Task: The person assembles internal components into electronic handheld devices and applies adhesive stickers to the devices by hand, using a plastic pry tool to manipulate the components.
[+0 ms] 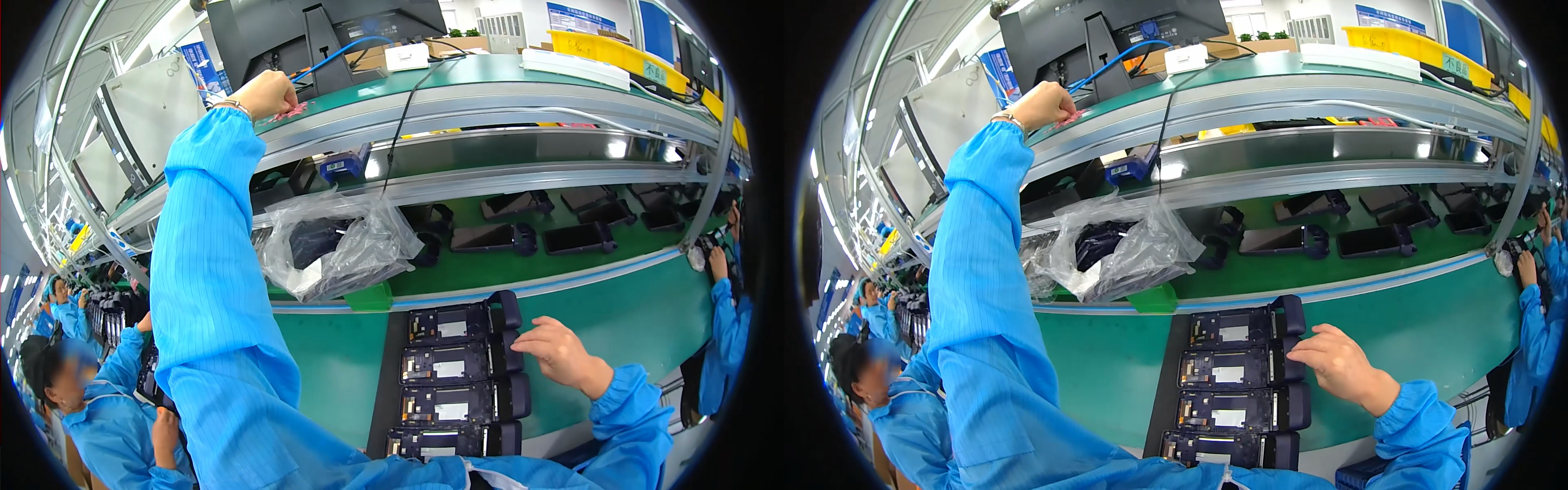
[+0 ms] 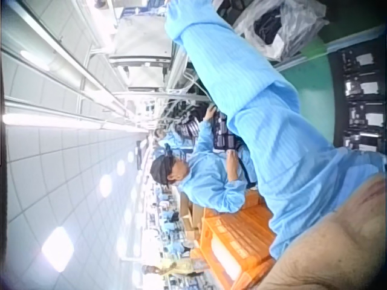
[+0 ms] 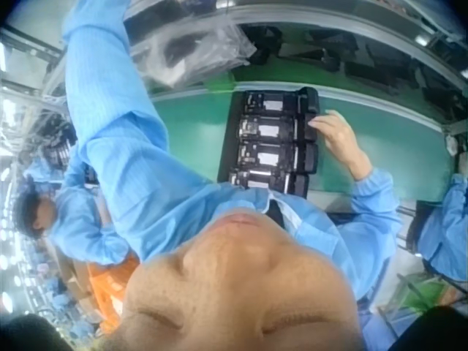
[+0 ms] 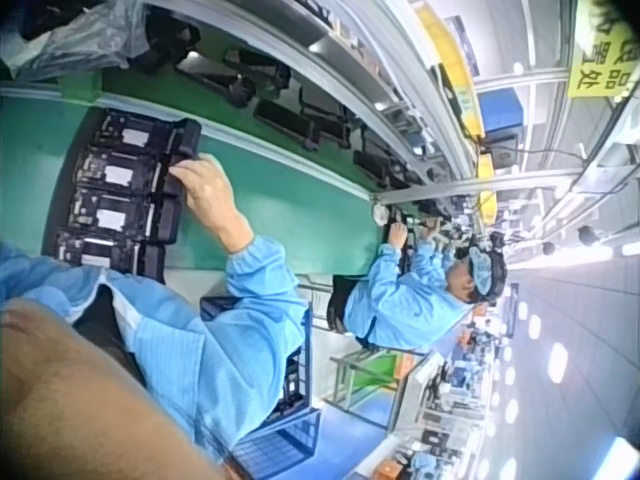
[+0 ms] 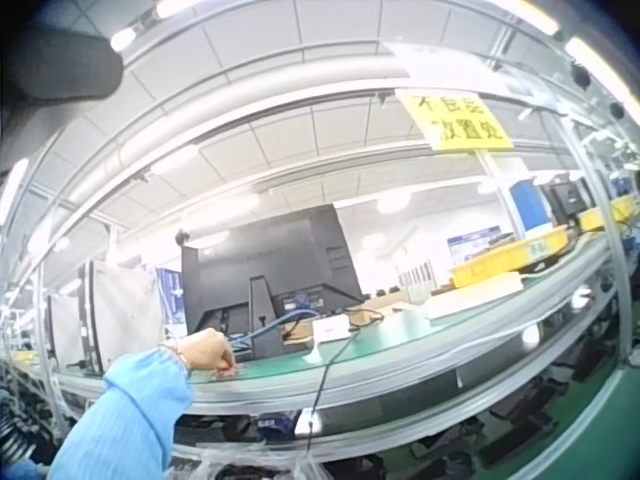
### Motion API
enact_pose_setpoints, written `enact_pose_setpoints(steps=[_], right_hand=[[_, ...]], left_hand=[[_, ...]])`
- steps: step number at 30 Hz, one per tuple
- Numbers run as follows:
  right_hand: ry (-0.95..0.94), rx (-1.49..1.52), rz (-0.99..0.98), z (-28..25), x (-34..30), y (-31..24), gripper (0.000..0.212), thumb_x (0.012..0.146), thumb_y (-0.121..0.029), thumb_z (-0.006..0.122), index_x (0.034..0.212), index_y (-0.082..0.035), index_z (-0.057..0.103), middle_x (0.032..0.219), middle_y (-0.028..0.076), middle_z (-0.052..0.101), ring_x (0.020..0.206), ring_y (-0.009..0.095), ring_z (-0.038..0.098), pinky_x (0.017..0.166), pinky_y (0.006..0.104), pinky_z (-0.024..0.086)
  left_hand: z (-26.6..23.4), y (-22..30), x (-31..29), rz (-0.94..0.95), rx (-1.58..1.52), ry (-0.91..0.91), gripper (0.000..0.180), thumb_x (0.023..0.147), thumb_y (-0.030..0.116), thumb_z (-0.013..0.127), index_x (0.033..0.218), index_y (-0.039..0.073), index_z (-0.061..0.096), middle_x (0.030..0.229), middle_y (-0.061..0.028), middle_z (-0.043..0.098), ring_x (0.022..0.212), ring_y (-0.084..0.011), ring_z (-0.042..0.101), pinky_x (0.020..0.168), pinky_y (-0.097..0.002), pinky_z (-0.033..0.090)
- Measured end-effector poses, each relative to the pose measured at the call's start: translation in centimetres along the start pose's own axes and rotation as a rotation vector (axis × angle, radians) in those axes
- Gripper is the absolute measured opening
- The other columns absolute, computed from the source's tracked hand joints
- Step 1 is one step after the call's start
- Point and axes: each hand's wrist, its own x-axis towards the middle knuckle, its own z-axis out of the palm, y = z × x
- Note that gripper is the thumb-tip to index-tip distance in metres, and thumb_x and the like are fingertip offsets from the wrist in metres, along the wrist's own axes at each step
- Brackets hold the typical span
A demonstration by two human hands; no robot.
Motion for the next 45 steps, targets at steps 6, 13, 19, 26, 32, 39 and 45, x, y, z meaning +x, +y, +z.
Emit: enact_pose_setpoints(steps=[6, 13, 19, 26, 32, 39, 45], right_hand=[[-0.016, -0.016, -0.022, -0.2, -0.1, 0.2, 0.036, 0.060, 0.011, 0.058, 0.090, -0.008, 0.066, 0.087, 0.007, 0.065, 0.081, 0.023, 0.061, 0.087, 0.0415, 0.046], [-0.026, 0.010, -0.033, 0.3, 0.2, 0.1, 0.037, 0.058, 0.011, 0.059, 0.090, -0.007, 0.066, 0.086, 0.008, 0.065, 0.082, 0.024, 0.061, 0.087, 0.0413, 0.046], [-0.046, 0.025, -0.033, 0.6, 0.6, -0.1, 0.037, 0.058, 0.011, 0.058, 0.090, -0.006, 0.066, 0.088, 0.009, 0.064, 0.083, 0.025, 0.060, 0.088, 0.0417, 0.046], [-0.030, 0.090, 0.005, 0.8, 0.4, -0.6, 0.035, 0.058, 0.011, 0.058, 0.089, -0.004, 0.065, 0.088, 0.010, 0.063, 0.082, 0.027, 0.060, 0.087, 0.0426, 0.047], [0.003, 0.149, -0.129, 0.0, 3.6, -1.1, 0.029, 0.063, 0.012, 0.057, 0.087, -0.002, 0.065, 0.086, 0.013, 0.064, 0.082, 0.030, 0.061, 0.088, 0.0454, 0.047], [0.124, 0.176, -0.214, -0.3, 11.1, -5.4, 0.025, 0.076, 0.008, 0.056, 0.098, -0.001, 0.063, 0.091, 0.014, 0.064, 0.086, 0.031, 0.062, 0.086, 0.0389, 0.048], [0.172, 0.521, -0.158, 4.1, 15.6, -8.9, 0.022, 0.082, -0.006, 0.059, 0.103, -0.003, 0.062, 0.098, 0.014, 0.062, 0.089, 0.028, 0.061, 0.075, 0.0312, 0.049]], left_hand=[[1.7, -1.9, -0.7, -0.148, -0.376, 0.232, 0.014, 0.072, 0.007, 0.063, 0.081, -0.002, 0.066, 0.072, -0.0110, 0.066, 0.065, -0.0155, 0.064, 0.063, -0.0259, 0.050], [4.0, -4.3, -0.5, -0.470, -1.043, 0.322, 0.021, 0.080, 0.006, 0.064, 0.095, -0.008, 0.060, 0.087, -0.0111, 0.063, 0.074, -0.0143, 0.062, 0.066, -0.0216, 0.051], [5.0, -5.0, -0.1, -0.715, -1.555, 0.522, 0.018, 0.078, -0.006, 0.063, 0.094, -0.012, 0.057, 0.096, -0.0167, 0.059, 0.087, -0.0230, 0.061, 0.080, -0.0257, 0.055], [5.5, -6.6, 1.0, -0.712, -2.102, 0.707, 0.014, 0.082, -0.008, 0.056, 0.095, -0.011, 0.052, 0.094, -0.0187, 0.057, 0.087, -0.0277, 0.060, 0.074, -0.0289, 0.057], [6.1, -16.8, -3.7, -0.406, -2.499, 0.423, 0.013, 0.087, -0.002, 0.051, 0.098, -0.008, 0.052, 0.094, -0.0154, 0.056, 0.088, -0.0241, 0.059, 0.076, -0.0249, 0.054], [5.5, 0.9, -16.9, -0.242, -3.140, -0.401, 0.008, 0.087, -0.001, 0.052, 0.089, -0.009, 0.053, 0.090, -0.0158, 0.056, 0.082, -0.0231, 0.059, 0.070, -0.0248, 0.055], [14.2, 18.4, -26.6, -0.454, -2.773, 0.233, 0.014, 0.089, 0.004, 0.051, 0.102, -0.002, 0.055, 0.101, -0.0107, 0.057, 0.088, -0.0169, 0.058, 0.079, -0.0225, 0.052]])
